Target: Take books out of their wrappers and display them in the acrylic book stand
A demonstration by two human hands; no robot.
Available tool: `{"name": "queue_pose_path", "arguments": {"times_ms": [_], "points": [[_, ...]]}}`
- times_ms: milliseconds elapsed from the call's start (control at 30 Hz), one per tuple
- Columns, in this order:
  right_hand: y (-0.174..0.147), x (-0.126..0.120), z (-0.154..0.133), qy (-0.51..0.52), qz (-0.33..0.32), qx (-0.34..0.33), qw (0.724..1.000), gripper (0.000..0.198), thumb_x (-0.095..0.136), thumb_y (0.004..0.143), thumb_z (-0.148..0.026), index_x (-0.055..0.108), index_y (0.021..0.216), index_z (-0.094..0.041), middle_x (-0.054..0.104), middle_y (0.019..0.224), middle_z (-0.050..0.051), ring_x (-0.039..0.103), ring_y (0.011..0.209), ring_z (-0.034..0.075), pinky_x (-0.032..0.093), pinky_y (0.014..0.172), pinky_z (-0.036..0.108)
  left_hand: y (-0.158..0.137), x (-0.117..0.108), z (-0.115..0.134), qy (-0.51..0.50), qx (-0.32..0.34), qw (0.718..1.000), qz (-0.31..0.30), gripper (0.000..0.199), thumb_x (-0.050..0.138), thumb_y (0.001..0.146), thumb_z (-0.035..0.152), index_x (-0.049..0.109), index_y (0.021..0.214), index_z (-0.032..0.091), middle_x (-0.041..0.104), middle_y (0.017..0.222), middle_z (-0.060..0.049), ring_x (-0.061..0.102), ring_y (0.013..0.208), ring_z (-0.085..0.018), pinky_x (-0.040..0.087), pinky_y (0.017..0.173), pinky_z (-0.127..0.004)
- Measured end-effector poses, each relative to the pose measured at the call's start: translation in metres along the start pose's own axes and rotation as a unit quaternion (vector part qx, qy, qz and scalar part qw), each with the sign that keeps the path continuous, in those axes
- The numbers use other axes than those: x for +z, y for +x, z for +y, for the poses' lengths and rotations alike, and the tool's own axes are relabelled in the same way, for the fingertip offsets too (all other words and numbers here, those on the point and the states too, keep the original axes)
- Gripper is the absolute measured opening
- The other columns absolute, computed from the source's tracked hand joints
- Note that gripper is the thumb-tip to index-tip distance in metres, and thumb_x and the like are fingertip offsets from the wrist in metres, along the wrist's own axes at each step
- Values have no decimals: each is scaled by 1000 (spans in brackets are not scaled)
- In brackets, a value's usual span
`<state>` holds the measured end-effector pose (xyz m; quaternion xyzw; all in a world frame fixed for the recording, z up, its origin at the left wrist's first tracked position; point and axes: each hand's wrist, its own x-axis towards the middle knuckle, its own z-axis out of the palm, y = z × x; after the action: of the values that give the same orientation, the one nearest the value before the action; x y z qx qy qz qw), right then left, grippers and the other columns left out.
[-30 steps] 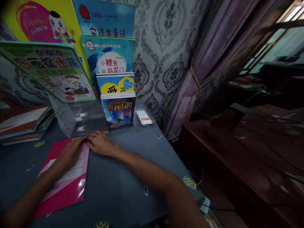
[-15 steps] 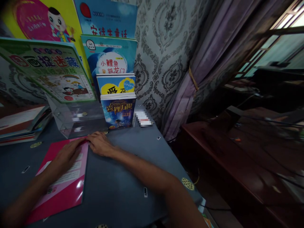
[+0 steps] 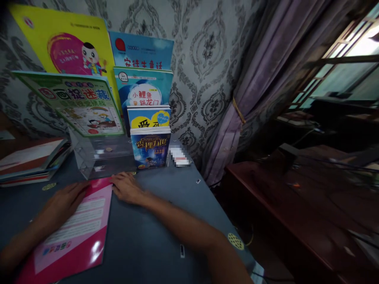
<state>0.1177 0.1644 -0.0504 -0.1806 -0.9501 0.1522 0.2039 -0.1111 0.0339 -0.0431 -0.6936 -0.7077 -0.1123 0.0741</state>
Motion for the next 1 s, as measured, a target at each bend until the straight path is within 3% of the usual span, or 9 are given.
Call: {"name": "queue_pose_path", "arguments": {"times_ms": [200, 367, 633, 1000], "points": [[1, 1, 0, -19, 4, -1, 1000, 26, 56, 100, -23, 64, 124, -17, 68, 132, 14, 60, 123, 24, 44, 106, 43, -12, 8, -24, -21, 20, 998, 63, 50, 33, 98, 43, 66, 125, 16, 72, 125, -16, 71, 110, -31, 57, 95, -46], [1, 2, 2, -8, 14, 0, 1000, 21, 58, 99, -21, 65, 118, -17, 71, 124, 12, 62, 116, 23, 46, 102, 41, -11, 8, -21, -46, 24, 995, 88, 50, 31, 99, 43, 67, 120, 16, 74, 120, -15, 72, 107, -29, 58, 94, -43], [-1, -1, -4, -31, -12, -1, 999, 26, 55, 102, -23, 65, 123, -12, 68, 132, 14, 58, 125, 25, 44, 108, 42, -9, 6, -17, -63, 22, 994, 89, 47, 33, 97, 41, 66, 120, 17, 74, 120, -14, 70, 106, -30, 57, 93, -44], [-62, -13, -50, -52, -45, -72, 995, 31, 50, 105, -31, 64, 126, -13, 68, 134, 9, 56, 127, 22, 45, 110, 38, -9, 4, -17, -63, 6, 996, 68, 48, 33, 97, 43, 66, 121, 17, 72, 124, -15, 68, 111, -32, 54, 97, -45]]}}
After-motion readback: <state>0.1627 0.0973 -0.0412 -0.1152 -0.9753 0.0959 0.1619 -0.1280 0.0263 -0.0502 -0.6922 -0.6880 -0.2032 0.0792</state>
